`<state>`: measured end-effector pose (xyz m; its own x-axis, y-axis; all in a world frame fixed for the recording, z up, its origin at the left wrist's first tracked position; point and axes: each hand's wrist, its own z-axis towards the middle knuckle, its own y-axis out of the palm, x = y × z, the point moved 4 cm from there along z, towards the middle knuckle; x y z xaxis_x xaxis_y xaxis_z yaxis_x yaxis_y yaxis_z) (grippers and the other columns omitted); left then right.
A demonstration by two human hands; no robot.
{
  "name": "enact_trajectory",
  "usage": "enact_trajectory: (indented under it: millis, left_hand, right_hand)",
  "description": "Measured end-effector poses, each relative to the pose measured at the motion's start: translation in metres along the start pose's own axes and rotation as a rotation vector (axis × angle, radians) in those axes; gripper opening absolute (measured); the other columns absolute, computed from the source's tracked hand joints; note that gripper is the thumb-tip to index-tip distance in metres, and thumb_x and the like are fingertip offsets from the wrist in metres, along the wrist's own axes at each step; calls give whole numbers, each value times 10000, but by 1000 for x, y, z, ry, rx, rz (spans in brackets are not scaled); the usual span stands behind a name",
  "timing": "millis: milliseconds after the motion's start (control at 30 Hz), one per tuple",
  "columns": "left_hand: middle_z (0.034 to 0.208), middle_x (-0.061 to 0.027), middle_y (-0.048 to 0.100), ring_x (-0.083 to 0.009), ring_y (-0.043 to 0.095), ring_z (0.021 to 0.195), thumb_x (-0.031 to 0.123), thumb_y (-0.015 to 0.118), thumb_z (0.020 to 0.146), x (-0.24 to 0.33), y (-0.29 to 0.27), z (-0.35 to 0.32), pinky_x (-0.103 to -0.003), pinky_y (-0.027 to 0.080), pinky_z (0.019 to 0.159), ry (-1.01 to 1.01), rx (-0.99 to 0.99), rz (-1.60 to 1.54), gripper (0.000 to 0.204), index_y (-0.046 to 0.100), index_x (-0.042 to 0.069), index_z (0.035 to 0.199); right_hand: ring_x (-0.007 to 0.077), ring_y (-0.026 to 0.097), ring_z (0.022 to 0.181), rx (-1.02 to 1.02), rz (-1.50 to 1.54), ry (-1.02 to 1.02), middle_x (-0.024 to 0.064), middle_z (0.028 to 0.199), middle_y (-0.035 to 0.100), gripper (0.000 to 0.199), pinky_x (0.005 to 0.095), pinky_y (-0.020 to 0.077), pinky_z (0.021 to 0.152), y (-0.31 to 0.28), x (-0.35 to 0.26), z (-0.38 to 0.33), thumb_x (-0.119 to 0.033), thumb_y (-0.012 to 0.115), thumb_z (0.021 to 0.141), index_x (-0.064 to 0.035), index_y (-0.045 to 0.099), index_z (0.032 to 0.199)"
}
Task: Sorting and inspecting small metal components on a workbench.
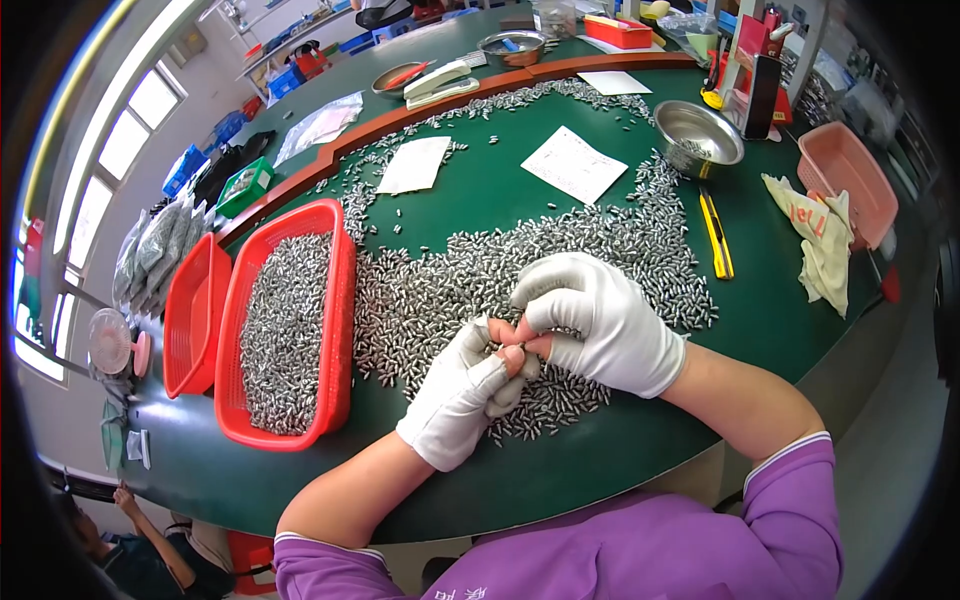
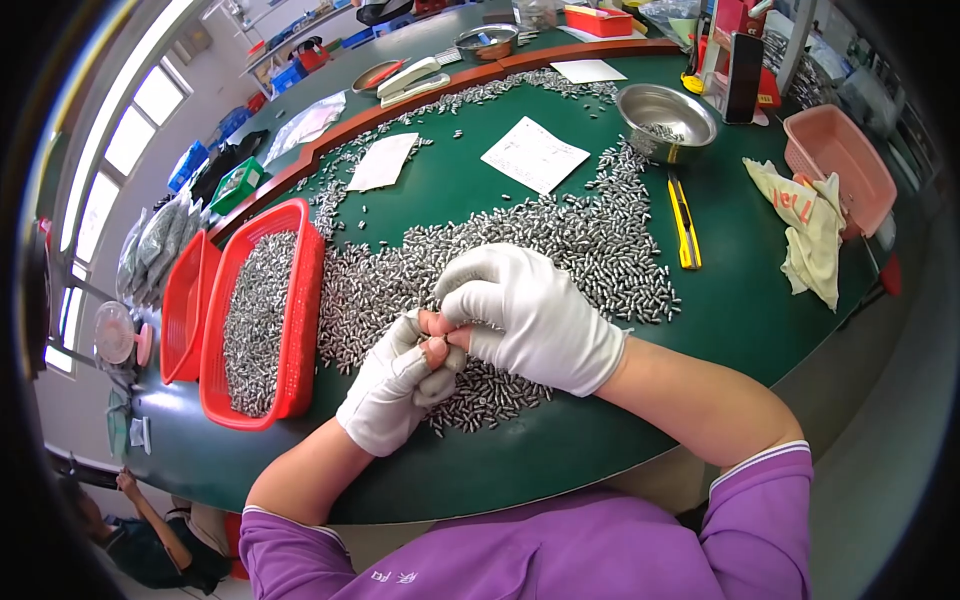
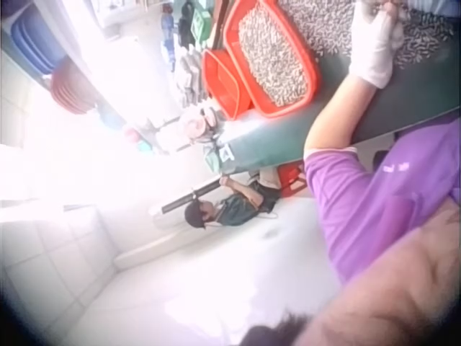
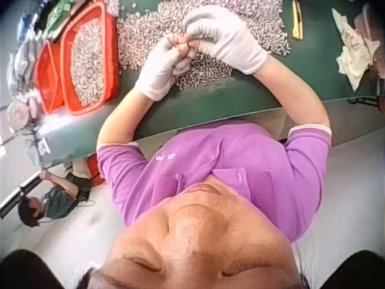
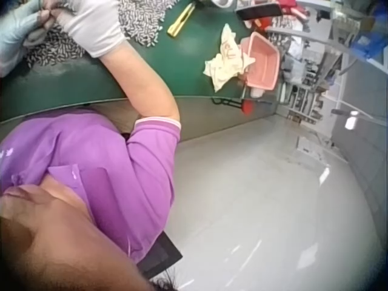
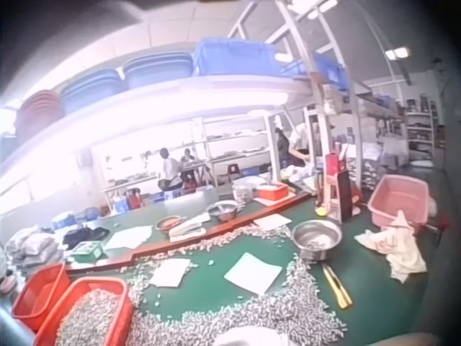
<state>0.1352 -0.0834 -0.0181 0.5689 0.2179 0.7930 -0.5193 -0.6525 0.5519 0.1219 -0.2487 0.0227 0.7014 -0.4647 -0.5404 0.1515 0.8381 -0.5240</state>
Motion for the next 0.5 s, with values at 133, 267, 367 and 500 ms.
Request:
enact_trajectory:
  millis: [133, 267, 367, 500]
  left_hand:
    - [883, -8, 575, -44, 397, 605, 243, 655, 932, -1, 0, -1, -182, 301, 527, 0, -7, -5, 211, 491, 145, 1021]
    - [883, -12, 576, -44, 394, 605, 239, 658, 930, -1, 0, -1, -182, 301, 528, 9, 3, 9, 212, 489, 145, 1015]
    - [884, -19, 579, -47, 389, 598, 238, 665, 924, -2, 1, -1, -185, 300, 527, 1, -12, -17, 216, 490, 143, 1009]
    - [884, -27, 580, -55, 377, 582, 239, 661, 928, -3, 3, -2, -192, 296, 525, 6, -24, -53, 209, 495, 134, 1001]
  right_hand:
    - [305, 627, 965, 42, -49, -85, 72, 995, 638, 238, 410, 506, 808, -1, -2, 1, -95, 806, 656, -100, 643, 828]
    - [305, 632, 965, 57, -128, -128, 49, 983, 637, 239, 419, 505, 790, -4, -6, 0, -105, 808, 639, -114, 625, 793]
    - [299, 631, 973, 58, -142, -131, 37, 978, 636, 235, 420, 501, 789, -4, -8, 0, -110, 807, 642, -122, 615, 777]
    - [294, 629, 980, 43, -164, -142, 33, 977, 635, 226, 418, 499, 794, -4, -9, 0, -133, 803, 663, -124, 601, 766]
